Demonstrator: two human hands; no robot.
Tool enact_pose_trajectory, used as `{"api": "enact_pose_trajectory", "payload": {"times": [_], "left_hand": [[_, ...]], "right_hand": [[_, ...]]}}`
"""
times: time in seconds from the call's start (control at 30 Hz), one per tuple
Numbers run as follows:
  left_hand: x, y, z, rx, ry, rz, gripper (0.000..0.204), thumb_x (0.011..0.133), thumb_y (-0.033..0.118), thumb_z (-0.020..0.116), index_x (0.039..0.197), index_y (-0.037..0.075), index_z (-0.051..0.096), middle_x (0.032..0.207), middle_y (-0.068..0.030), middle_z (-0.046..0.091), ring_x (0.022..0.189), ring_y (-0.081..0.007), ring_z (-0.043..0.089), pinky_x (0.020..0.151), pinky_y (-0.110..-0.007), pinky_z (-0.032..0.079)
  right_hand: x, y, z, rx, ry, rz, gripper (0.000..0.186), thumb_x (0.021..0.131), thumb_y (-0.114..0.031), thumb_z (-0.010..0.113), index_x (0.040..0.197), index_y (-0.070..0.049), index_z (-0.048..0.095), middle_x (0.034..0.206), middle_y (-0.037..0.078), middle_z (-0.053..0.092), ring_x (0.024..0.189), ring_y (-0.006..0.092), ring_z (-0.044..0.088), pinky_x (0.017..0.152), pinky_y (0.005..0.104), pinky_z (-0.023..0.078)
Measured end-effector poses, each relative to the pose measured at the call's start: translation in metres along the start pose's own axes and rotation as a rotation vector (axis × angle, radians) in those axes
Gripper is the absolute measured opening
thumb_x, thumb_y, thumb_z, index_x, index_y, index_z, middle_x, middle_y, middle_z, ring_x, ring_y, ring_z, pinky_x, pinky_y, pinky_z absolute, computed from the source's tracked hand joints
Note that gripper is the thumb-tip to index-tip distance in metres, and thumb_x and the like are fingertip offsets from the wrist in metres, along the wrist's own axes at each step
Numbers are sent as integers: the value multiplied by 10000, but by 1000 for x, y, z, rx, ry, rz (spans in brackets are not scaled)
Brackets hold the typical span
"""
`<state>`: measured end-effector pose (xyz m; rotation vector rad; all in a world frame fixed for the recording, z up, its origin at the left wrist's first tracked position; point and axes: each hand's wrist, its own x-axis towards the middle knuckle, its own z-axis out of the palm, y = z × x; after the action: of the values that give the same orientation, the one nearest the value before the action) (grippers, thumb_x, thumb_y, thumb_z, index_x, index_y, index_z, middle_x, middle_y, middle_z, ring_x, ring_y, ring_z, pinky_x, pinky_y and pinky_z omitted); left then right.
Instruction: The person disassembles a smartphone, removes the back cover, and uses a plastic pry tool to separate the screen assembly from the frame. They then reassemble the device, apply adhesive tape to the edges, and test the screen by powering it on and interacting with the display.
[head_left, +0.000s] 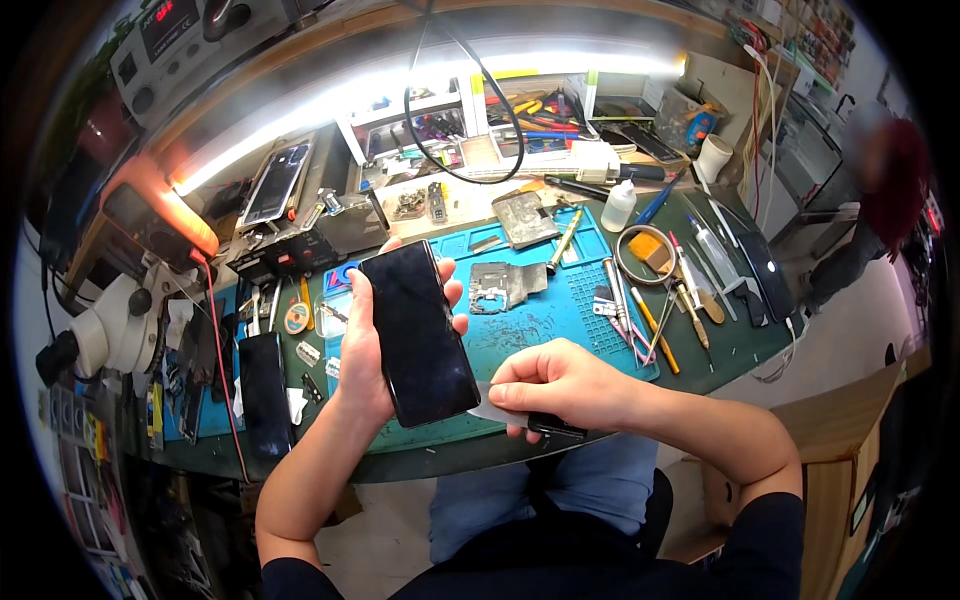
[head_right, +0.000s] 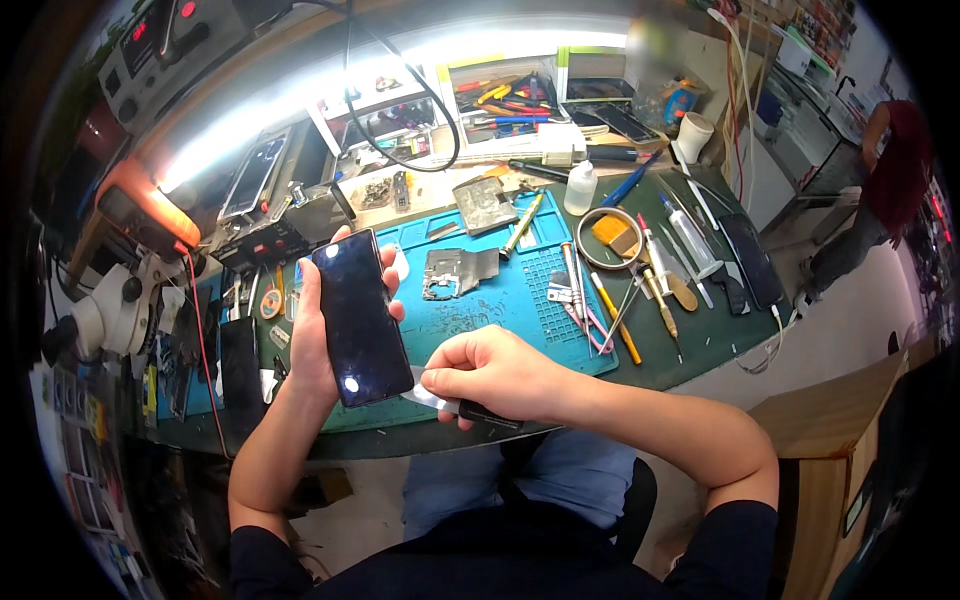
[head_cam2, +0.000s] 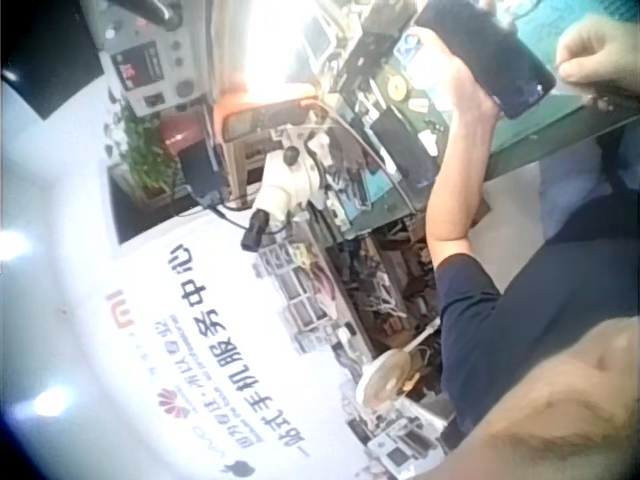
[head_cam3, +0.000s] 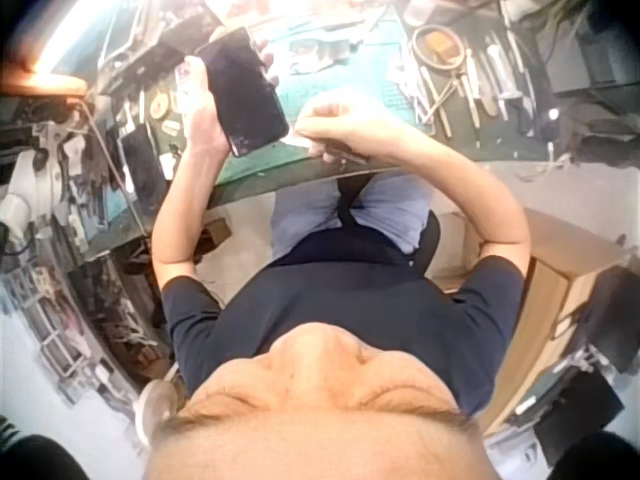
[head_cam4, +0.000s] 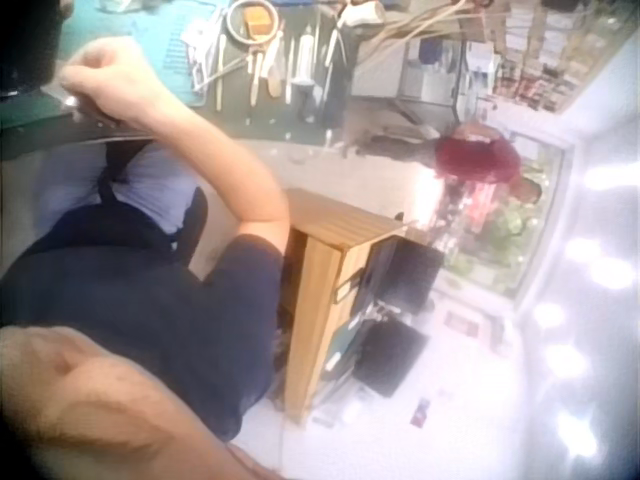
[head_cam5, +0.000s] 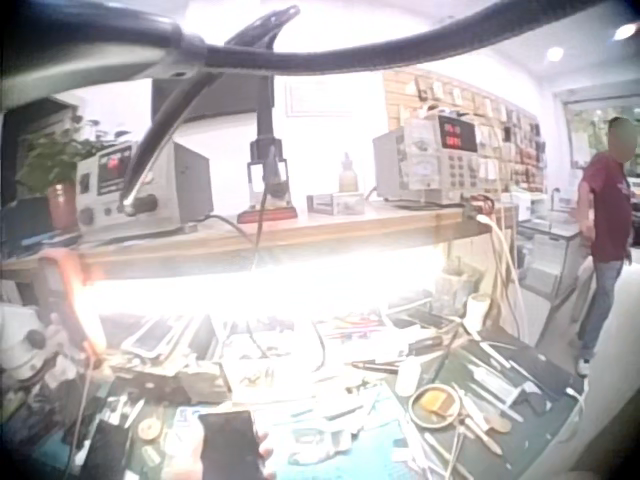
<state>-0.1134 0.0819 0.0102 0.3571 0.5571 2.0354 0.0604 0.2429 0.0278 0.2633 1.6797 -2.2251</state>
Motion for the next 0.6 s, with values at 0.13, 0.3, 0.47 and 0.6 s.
{"api": "enact_pose_trajectory", "payload": {"times": [0.13, 0.3, 0.47, 0.6], "left_hand": [[-1, -3, 2, 23, 24, 10, 600, 1067, 599, 298, 1546, 240, 338, 1407, -187, 556, 1206, -303, 622, 961, -515, 561], [-4, 7, 3, -62, 189, 4, 541, 1113, 473, 290, 1542, 149, 351, 1459, -251, 497, 1279, -365, 585, 1001, -559, 546], [0, 16, 0, -217, 172, -60, 599, 1110, 467, 302, 1484, 10, 401, 1450, -275, 501, 1282, -385, 581, 1041, -578, 519], [1, 16, -11, -179, 124, -49, 717, 1097, 511, 209, 1437, -83, 422, 1412, -258, 544, 1287, -369, 582, 1097, -553, 476]], "right_hand": [[-5, -11, -6, -97, -66, 66, 279, 1043, -237, 624, 1111, 27, 682, 940, 91, 719, 807, 113, 681, 718, 264, 561], [-13, -22, -72, -865, 767, -415, 394, 937, -241, 744, 1236, -6, 642, 1115, 114, 695, 1020, 196, 663, 861, 338, 547], [9, -13, -182, -1451, 1395, -580, 647, 767, -382, 848, 1268, -50, 607, 1260, 146, 643, 1268, 331, 534, 1140, 509, 312], [6, -20, -171, -1445, 1238, -630, 500, 807, -281, 820, 1235, -84, 653, 1123, 134, 708, 1074, 328, 650, 1109, 472, 340]]}}
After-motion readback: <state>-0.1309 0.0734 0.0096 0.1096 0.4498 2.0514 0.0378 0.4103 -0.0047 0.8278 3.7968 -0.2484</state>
